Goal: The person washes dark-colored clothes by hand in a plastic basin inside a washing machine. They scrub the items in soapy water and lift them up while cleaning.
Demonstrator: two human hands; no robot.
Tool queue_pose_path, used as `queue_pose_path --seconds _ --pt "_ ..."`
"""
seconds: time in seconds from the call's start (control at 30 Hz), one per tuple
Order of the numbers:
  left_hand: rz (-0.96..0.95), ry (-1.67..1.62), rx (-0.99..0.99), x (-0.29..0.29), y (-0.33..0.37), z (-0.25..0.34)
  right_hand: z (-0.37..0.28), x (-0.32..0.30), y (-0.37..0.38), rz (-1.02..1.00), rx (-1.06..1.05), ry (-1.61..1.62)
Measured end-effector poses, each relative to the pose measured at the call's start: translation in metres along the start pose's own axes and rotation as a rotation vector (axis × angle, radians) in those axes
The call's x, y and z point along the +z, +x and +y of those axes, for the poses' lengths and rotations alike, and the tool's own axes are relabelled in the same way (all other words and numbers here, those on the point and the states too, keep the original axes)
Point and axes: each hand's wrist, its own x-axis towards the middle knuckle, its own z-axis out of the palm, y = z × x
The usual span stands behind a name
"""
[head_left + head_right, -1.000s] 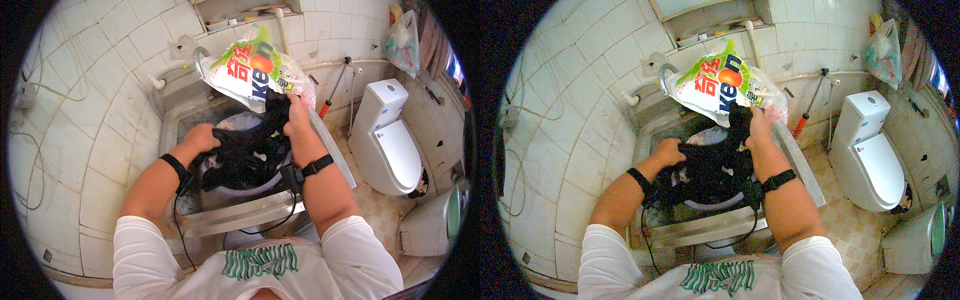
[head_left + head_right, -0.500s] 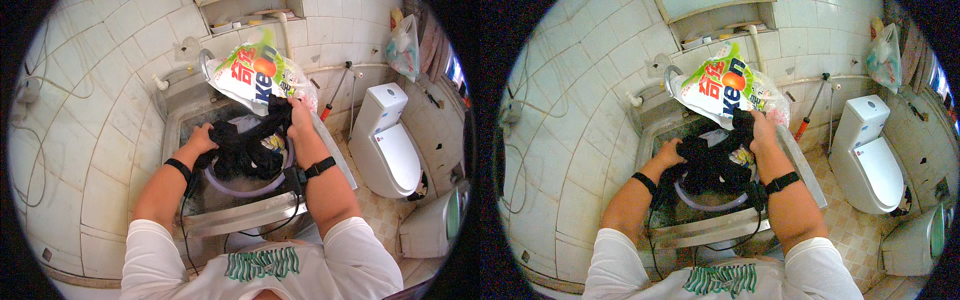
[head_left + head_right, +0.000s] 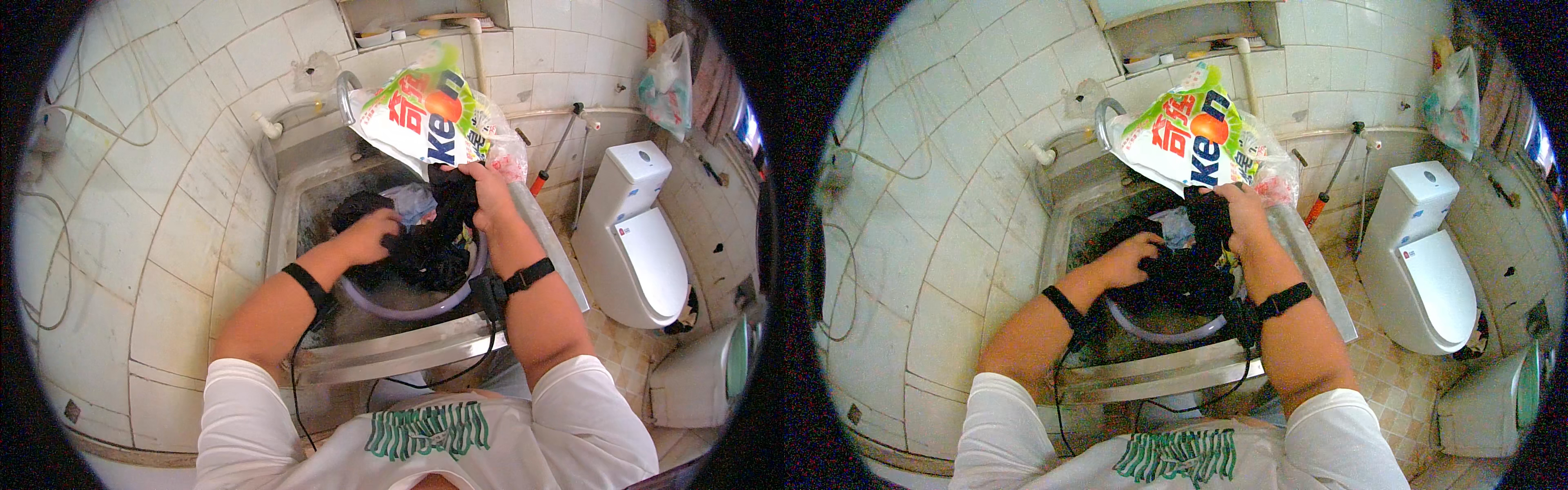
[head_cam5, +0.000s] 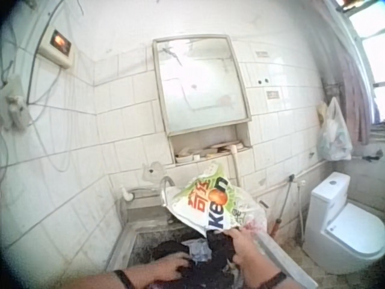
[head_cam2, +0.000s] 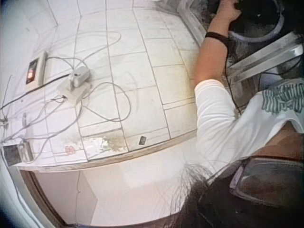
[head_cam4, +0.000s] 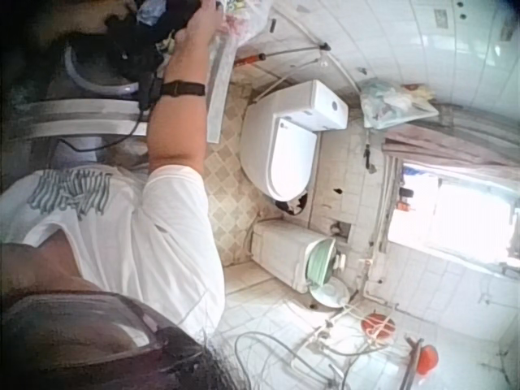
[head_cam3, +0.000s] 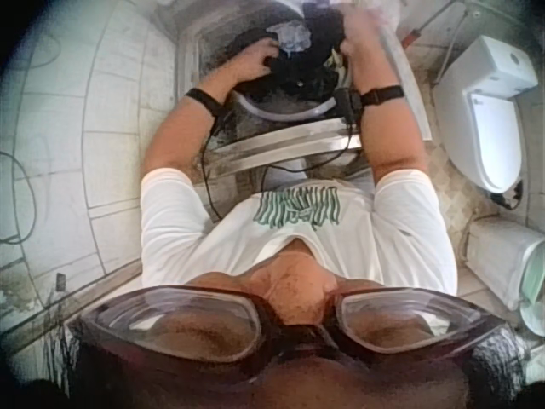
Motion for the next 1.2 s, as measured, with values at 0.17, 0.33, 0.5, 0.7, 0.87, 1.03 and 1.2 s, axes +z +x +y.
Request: queue_pose_path --seconds 0.17,0.33,0.5,0.7,0.87,1.03,1.2 --pt "-0.096 -0.186 0.047 0.045 0.028 0.023 -0.005 0.009 -0.009 0.039 -0.082 0.003" --pt "-0.398 0.161 -0.138 0.081 0.045 0.024 0.0 0.01 -0.012 0.074 -0.008 -0.152" --pt "-0.31 0.324 -0.342 0.07 0.081 0.042 0.009 -0.006 0.003 0.108 -0.113 -0.276" --pt "-0.071 0.172 -0.445 0.03 0.079 0.034 0.006 0.0 0.001 0.119 -0.22 -0.07" --pt "0.361 0.041 -0.571 -0.009 0.082 0.045 -0.001 0.014 -0.011 0.144 -0.217 0.026" --pt "0.562 -0.001 -0.432 0.014 0.091 0.01 0.003 0.004 -0.001 0.147 -0.276 -0.044" --pt "0.138 -0.063 -0.456 0.014 0.084 0.008 -0.001 0.011 -0.012 0.142 -0.17 -0.088"
